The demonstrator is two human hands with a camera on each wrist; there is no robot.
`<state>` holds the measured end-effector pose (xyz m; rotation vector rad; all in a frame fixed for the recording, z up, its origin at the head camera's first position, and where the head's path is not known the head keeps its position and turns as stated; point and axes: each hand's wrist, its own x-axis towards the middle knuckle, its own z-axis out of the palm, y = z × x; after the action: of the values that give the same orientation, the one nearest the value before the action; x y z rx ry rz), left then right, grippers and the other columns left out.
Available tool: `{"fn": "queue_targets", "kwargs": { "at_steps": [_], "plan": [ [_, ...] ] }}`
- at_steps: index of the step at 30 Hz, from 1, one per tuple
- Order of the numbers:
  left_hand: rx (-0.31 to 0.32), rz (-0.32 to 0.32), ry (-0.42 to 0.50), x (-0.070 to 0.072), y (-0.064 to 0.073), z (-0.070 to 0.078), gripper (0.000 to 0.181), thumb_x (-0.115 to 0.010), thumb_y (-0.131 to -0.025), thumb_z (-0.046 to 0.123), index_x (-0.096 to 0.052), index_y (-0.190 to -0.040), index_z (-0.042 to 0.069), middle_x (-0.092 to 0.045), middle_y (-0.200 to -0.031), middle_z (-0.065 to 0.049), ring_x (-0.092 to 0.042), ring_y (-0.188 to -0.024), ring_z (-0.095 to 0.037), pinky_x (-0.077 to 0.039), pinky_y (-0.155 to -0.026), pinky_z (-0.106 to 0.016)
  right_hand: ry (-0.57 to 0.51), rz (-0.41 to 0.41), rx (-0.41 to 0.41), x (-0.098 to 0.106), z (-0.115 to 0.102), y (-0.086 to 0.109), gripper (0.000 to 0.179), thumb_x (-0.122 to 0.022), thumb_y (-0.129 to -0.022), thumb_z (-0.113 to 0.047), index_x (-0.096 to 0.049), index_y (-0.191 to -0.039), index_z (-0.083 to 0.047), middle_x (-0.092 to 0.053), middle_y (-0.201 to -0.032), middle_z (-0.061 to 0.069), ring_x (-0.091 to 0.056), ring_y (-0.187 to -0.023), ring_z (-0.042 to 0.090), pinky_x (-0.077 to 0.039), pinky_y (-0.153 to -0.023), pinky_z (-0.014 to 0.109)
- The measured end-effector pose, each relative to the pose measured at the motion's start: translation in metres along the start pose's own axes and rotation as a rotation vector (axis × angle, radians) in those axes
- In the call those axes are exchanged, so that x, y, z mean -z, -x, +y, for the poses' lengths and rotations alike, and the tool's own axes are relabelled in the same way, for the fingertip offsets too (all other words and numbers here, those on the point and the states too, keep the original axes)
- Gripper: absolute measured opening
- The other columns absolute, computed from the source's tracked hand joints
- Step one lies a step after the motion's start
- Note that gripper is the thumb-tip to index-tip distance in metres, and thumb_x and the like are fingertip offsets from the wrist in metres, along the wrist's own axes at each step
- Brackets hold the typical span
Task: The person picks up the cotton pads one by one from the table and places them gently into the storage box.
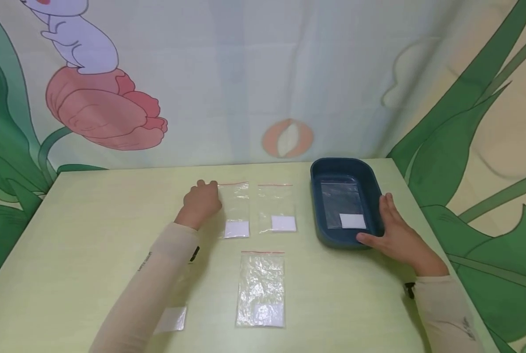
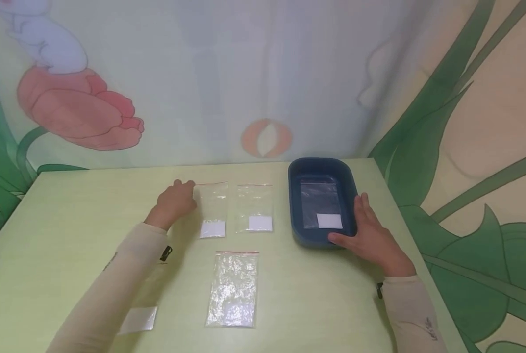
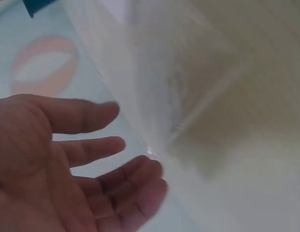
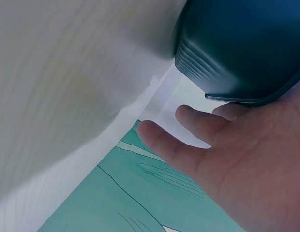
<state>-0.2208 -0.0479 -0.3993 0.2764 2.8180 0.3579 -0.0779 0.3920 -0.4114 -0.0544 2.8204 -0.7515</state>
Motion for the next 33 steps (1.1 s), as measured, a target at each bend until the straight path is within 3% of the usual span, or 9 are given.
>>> {"fn": "queue_targets", "kwargs": {
  "at_steps": [6,14,15,16,20,22,24,28,33],
  "plan": [
    [0.057,-0.046,0.052,-0.008,0.0,-0.01,0.057,-0.047,-0.098,0.01,-0.032,-0.148,-0.014,-0.046,-0.123,-0.038,-0.058,-0.102,-0.048,-0.05,-0.084,-0.056,-0.013,0.002,-0.001,-0.002,0.002,0.002,0.12,-0.066,-0.092,-0.058,0.016,-0.157,0.0,0.028,-0.162,0.013,-0.006,-0.145,0.055,-0.023,-0.106,0.071],
    [0.093,-0.073,0.23,-0.011,-0.011,-0.014,0.075,-0.054,-0.095,0.006,-0.014,-0.158,-0.005,-0.028,-0.14,-0.043,-0.054,-0.082,-0.034,-0.05,-0.075,-0.046,-0.01,0.005,0.009,-0.004,0.002,0.001,0.12,-0.067,-0.091,-0.058,0.015,-0.157,0.0,0.028,-0.162,0.012,-0.005,-0.146,0.054,-0.023,-0.107,0.071],
    [0.086,-0.077,0.258,-0.012,-0.012,-0.016,0.077,-0.054,-0.094,0.004,-0.012,-0.16,-0.001,-0.027,-0.142,-0.043,-0.053,-0.082,-0.034,-0.049,-0.073,-0.045,-0.007,0.006,0.011,-0.004,0.002,0.0,0.12,-0.067,-0.091,-0.058,0.015,-0.157,0.0,0.028,-0.162,0.012,-0.005,-0.146,0.053,-0.023,-0.107,0.071],
    [0.07,-0.081,0.288,-0.012,-0.013,-0.017,0.079,-0.053,-0.093,0.001,-0.011,-0.161,0.002,-0.037,-0.134,-0.04,-0.052,-0.077,-0.031,-0.048,-0.071,-0.042,-0.006,0.006,0.012,-0.004,0.001,0.0,0.12,-0.067,-0.091,-0.058,0.015,-0.157,0.0,0.028,-0.162,0.013,-0.005,-0.146,0.053,-0.023,-0.107,0.071],
    [-0.007,-0.084,0.379,-0.014,-0.017,-0.023,0.083,-0.047,-0.087,-0.007,-0.016,-0.163,0.011,-0.043,-0.147,-0.03,-0.05,-0.085,-0.03,-0.044,-0.079,-0.04,0.004,0.001,0.009,-0.003,0.0,0.001,0.12,-0.066,-0.091,-0.059,0.015,-0.157,-0.001,0.028,-0.162,0.013,-0.008,-0.145,0.056,-0.024,-0.105,0.072],
    [-0.038,-0.082,0.404,-0.014,-0.018,-0.025,0.082,-0.047,-0.085,-0.008,-0.025,-0.161,0.011,-0.053,-0.141,-0.024,-0.049,-0.083,-0.028,-0.044,-0.079,-0.04,0.01,-0.002,0.006,-0.002,0.0,0.001,0.12,-0.066,-0.091,-0.059,0.015,-0.157,-0.001,0.027,-0.162,0.015,-0.01,-0.144,0.057,-0.025,-0.104,0.072],
    [-0.056,-0.068,0.425,-0.014,-0.019,-0.026,0.076,-0.051,-0.084,-0.006,-0.036,-0.157,0.009,-0.05,-0.144,-0.022,-0.05,-0.088,-0.028,-0.044,-0.08,-0.039,0.021,-0.005,0.004,-0.001,-0.001,0.002,0.121,-0.066,-0.091,-0.06,0.015,-0.157,0.0,0.025,-0.163,0.018,-0.012,-0.143,0.058,-0.027,-0.103,0.073],
    [-0.109,-0.041,0.491,-0.013,-0.019,-0.03,0.054,-0.058,-0.091,0.004,-0.055,-0.145,0.004,-0.061,-0.117,-0.018,-0.055,-0.093,-0.028,-0.046,-0.084,-0.042,0.035,-0.012,0.005,0.0,-0.002,0.002,0.123,-0.067,-0.09,-0.061,0.015,-0.157,0.0,0.022,-0.163,0.021,-0.014,-0.142,0.059,-0.027,-0.103,0.073],
    [-0.201,-0.007,0.604,-0.011,-0.018,-0.034,0.048,-0.058,-0.092,0.001,-0.058,-0.14,-0.002,-0.058,-0.128,-0.021,-0.057,-0.109,-0.032,-0.047,-0.092,-0.044,0.041,-0.016,0.013,0.001,-0.002,0.001,0.123,-0.067,-0.089,-0.06,0.014,-0.157,0.001,0.022,-0.163,0.022,-0.014,-0.142,0.059,-0.025,-0.104,0.073]
  ]
}}
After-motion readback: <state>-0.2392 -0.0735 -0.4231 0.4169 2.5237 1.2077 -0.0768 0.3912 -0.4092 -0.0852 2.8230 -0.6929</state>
